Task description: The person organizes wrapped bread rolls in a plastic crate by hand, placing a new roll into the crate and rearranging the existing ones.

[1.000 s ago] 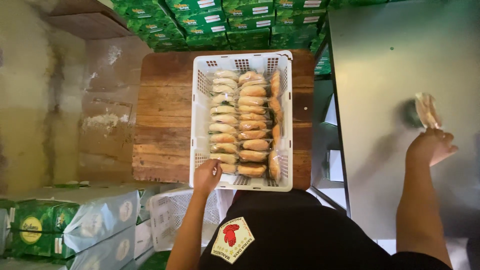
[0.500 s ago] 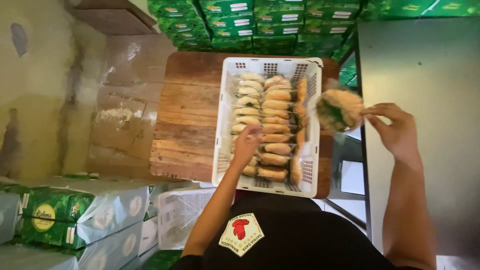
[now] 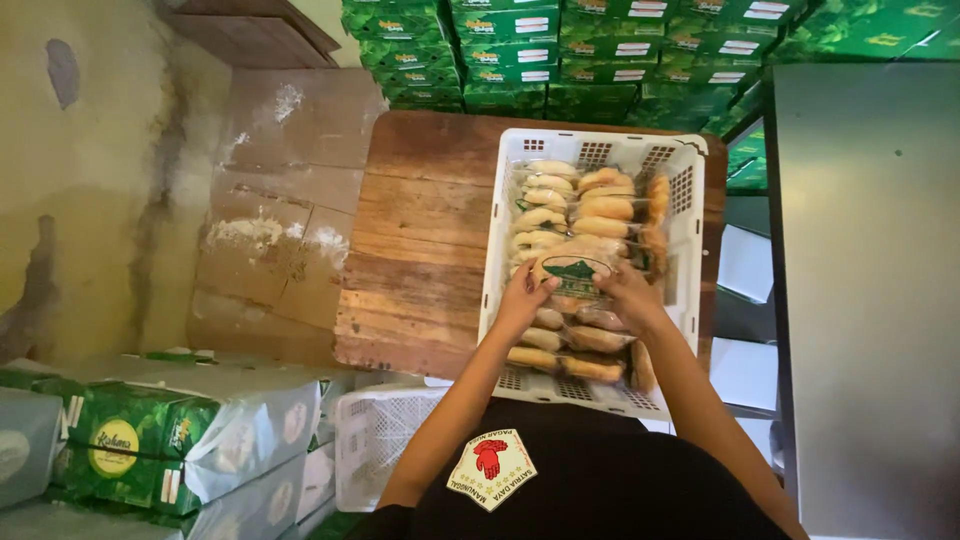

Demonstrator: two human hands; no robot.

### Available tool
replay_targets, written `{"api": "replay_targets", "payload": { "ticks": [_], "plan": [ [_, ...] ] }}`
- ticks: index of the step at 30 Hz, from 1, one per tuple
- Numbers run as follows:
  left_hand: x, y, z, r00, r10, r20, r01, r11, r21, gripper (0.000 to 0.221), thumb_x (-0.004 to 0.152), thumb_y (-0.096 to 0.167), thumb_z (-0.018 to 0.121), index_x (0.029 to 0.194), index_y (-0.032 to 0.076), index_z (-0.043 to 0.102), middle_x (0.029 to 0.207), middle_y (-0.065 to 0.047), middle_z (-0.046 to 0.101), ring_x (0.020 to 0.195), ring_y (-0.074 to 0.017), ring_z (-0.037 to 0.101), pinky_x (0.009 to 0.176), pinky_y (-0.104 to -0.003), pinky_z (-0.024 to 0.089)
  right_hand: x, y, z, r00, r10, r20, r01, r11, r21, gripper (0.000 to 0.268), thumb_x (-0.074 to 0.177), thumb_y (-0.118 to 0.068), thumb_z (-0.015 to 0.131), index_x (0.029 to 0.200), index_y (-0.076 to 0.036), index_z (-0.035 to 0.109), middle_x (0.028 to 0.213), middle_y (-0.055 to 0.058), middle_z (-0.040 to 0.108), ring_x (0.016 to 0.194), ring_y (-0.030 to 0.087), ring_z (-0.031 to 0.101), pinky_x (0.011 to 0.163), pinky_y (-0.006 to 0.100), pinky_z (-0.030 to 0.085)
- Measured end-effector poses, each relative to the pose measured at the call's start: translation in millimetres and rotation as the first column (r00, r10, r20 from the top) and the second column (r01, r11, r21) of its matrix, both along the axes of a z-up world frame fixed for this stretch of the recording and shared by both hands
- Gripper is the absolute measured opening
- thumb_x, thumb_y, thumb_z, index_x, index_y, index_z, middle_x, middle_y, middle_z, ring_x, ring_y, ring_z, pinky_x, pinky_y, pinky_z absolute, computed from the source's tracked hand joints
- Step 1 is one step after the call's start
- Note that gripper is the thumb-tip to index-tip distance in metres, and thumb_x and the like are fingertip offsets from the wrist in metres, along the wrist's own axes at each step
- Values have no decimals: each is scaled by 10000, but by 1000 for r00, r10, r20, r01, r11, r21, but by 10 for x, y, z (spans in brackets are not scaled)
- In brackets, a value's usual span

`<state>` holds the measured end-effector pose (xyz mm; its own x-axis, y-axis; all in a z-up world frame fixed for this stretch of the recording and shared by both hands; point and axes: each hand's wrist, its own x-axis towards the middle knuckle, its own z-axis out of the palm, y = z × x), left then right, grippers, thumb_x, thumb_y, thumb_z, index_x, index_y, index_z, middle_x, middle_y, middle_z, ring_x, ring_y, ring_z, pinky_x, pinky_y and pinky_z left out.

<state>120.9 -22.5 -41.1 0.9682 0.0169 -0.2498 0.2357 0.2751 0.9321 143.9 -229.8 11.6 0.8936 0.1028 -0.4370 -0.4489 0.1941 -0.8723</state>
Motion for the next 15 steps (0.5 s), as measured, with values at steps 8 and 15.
{"api": "replay_targets", "payload": {
  "ticks": [8, 15],
  "plan": [
    [174, 438, 834, 980, -114, 161, -107, 382, 918, 574, 903, 258, 726, 1413, 54, 559, 1349, -167, 554, 1218, -362, 615, 1045, -485, 487, 977, 467, -116, 992, -123, -20, 124, 991, 58, 370, 985, -254, 730, 1266, -100, 546, 963, -7, 545, 813, 153, 626, 642, 401, 633],
    [25, 663, 492, 981, -67, -181, 189, 521, 832, 735, 946, 267, 608, 1567, -1, 318, 1383, -275, 550, 1259, -442, 584, 1015, -537, 493, 1696, 744, -1065, 930, -132, 343, 200, 965, -171, 396, 980, -111, 724, 1334, -76, 550, 1094, 33, 624, 992, 128, 590, 918, 341, 512]
  ]
}}
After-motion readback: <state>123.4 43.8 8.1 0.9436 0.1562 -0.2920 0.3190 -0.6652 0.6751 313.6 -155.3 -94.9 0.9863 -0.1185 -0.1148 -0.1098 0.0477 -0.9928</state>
